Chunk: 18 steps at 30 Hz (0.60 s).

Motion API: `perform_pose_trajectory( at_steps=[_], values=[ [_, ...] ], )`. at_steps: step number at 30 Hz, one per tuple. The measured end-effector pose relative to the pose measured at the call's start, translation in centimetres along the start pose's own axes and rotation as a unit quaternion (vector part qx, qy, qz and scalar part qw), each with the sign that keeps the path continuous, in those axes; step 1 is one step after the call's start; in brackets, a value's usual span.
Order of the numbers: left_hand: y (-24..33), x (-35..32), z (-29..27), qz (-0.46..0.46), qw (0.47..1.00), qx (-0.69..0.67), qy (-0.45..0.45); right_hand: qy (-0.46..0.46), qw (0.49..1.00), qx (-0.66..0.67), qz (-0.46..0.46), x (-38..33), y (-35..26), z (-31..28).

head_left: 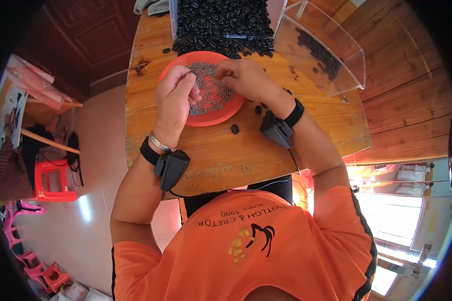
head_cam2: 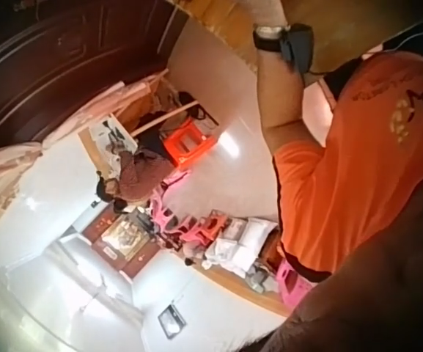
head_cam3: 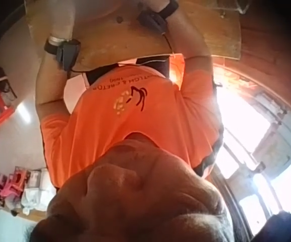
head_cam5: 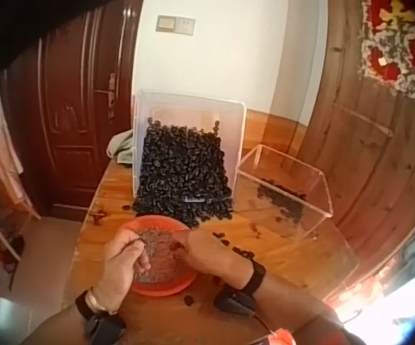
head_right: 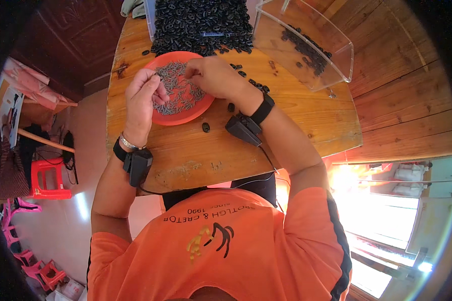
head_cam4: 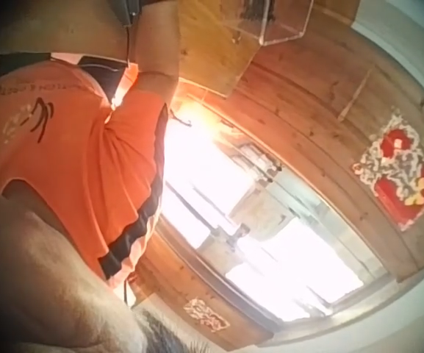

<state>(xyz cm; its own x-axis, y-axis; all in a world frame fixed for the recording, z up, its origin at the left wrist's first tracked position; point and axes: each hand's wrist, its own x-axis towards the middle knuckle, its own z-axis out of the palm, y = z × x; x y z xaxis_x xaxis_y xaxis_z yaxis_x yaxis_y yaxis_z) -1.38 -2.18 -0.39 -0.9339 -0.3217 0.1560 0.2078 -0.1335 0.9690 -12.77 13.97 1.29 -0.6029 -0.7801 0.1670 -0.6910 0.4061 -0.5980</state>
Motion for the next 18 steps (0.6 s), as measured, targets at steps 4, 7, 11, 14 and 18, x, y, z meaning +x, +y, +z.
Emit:
perform_pose_trajectory(
  at_steps=[4,7,11,14,18],
  values=[
    [-0.1,-0.1,0.1,-0.028,0.999,0.031,-0.013,-0.022,0.953,0.302,0.014,0.3,1.6,0.3],
    [-0.2,-0.2,0.3,-0.048,0.997,0.051,-0.042,-0.023,0.912,0.410,0.028,-0.4,1.1,0.0],
    [0.1,-0.7,0.7,-0.054,0.993,0.074,-0.081,-0.014,0.903,0.430,0.000,-1.0,-0.2,-0.2],
    [0.0,-0.7,0.8,-0.037,0.991,0.094,-0.088,-0.010,0.915,0.403,-0.014,-1.3,-0.3,-0.2],
    [0.1,-0.8,1.0,-0.025,0.987,0.124,-0.094,0.000,0.934,0.358,-0.014,-2.0,-1.0,-0.8]
  ],
)
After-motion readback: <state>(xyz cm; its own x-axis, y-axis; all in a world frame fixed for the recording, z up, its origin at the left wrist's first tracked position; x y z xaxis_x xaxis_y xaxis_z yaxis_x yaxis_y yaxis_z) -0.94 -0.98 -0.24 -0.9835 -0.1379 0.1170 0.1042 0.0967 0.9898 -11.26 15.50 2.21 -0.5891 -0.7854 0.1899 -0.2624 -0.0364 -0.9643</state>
